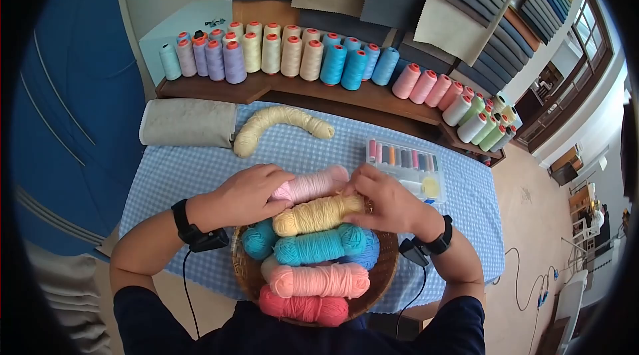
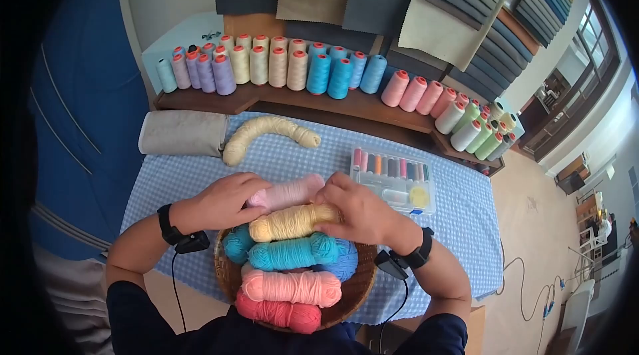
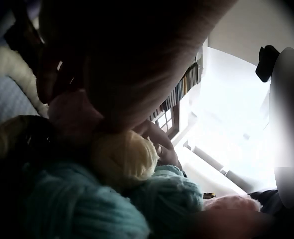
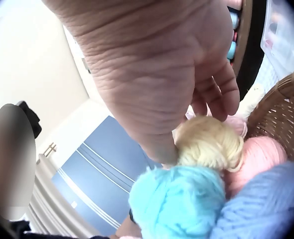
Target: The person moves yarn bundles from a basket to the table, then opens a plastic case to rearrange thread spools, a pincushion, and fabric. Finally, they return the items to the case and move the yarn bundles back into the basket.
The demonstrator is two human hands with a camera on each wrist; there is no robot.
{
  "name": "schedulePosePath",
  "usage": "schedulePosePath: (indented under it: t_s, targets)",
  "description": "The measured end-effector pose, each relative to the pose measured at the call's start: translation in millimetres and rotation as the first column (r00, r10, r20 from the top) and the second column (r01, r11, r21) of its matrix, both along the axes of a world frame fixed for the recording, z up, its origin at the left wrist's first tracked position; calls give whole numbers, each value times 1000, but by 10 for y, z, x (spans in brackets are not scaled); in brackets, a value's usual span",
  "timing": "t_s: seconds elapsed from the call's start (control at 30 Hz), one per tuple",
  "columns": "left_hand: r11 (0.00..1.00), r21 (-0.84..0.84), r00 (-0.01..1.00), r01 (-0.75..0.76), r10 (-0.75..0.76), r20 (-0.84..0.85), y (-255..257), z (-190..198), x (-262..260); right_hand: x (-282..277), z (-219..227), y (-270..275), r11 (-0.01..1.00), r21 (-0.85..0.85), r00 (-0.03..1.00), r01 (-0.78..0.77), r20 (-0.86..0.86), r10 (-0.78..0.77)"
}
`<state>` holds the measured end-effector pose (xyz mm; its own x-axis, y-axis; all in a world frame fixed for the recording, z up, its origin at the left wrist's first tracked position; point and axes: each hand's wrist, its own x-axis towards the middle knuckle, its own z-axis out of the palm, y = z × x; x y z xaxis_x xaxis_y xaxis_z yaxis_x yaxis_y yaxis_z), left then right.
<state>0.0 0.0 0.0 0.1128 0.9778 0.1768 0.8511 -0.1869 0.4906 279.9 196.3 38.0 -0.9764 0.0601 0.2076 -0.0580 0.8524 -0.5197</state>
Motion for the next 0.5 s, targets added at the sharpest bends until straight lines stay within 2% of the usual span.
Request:
schedulePosePath:
  t_s: [0.07,0.13,0.23,0.37,0.43,0.47,0.5]
  targets:
    - [1000,17,1000,27,-26,-8,88,-38,-24,4,-16,-42,1000,-10,1000,17,18,-17]
    - [994,-107,999,28,-24,34,152,-48,-64,11,-49,-64,999,-21,999,39,33,-39]
    - [984,-175,1000,17,-18,-5,238,28,-3,-22,-105,-15,999,-34,998,-28,59,30]
    - [989,-151,999,10,-2,49,219,31,-35,24,45,-17,999,-42,996,15,86,-12]
    - [999,2,997,-33,32,75,124,89,-146,108,122,102,998,-55,997,27,79,-23]
    - [1000,-3,997,-31,31,76,75,113,-217,174,156,216,999,-36,998,35,-47,-37]
    - [993,22,986,-118,114,124,32,144,-305,221,176,305,999,-18,984,49,-173,-51]
